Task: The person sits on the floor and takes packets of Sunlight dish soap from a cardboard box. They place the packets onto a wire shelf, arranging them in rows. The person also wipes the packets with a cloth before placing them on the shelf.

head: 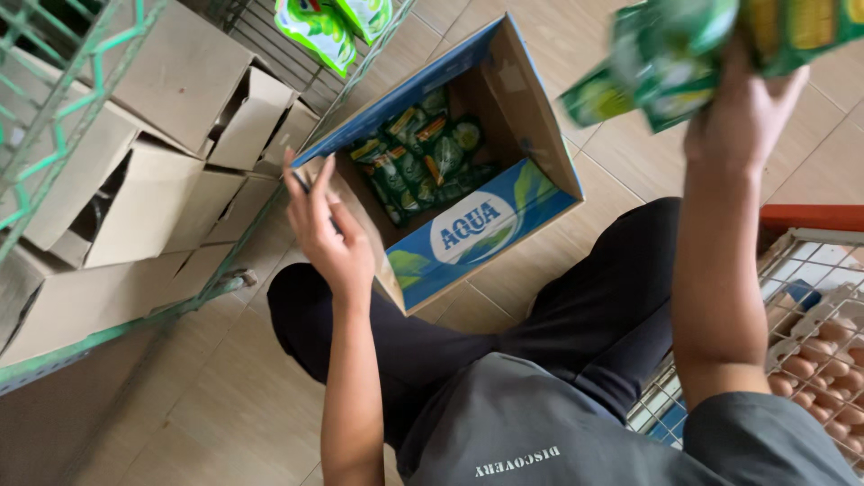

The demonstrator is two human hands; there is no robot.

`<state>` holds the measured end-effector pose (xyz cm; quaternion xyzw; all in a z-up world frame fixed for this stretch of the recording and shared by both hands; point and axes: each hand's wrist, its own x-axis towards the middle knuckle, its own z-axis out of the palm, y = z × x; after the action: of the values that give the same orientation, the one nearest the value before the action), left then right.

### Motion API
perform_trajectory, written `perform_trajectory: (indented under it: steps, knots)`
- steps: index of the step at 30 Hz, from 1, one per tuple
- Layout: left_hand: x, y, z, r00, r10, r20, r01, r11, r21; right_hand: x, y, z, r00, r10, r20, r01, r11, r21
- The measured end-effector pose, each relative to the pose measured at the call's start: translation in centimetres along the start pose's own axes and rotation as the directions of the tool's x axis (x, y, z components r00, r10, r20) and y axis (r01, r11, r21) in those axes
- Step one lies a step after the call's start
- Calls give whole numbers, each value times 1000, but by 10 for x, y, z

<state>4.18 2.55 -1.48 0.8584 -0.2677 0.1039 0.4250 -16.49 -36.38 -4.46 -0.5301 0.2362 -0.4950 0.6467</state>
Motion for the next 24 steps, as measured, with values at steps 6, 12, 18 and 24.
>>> perform_trajectory:
  steps: [6,12,18,24]
  knots:
    - [-3,-5,1,997,79,-4,-78,995,65,37,149,-123,977,-45,-209,-25,946,-323]
    - [1,2,5,1000,-6,13,5,1000,28,-9,270,-154,859,262,-440,-468,748,-470]
    - [3,-8,12,999,36,-8,-36,996,83,12,266,-143,743,561,-365,-663,546,-512]
    - [12,-18,16,999,-51,-8,51,999,10,13,140,-51,990,116,77,20,435,-900]
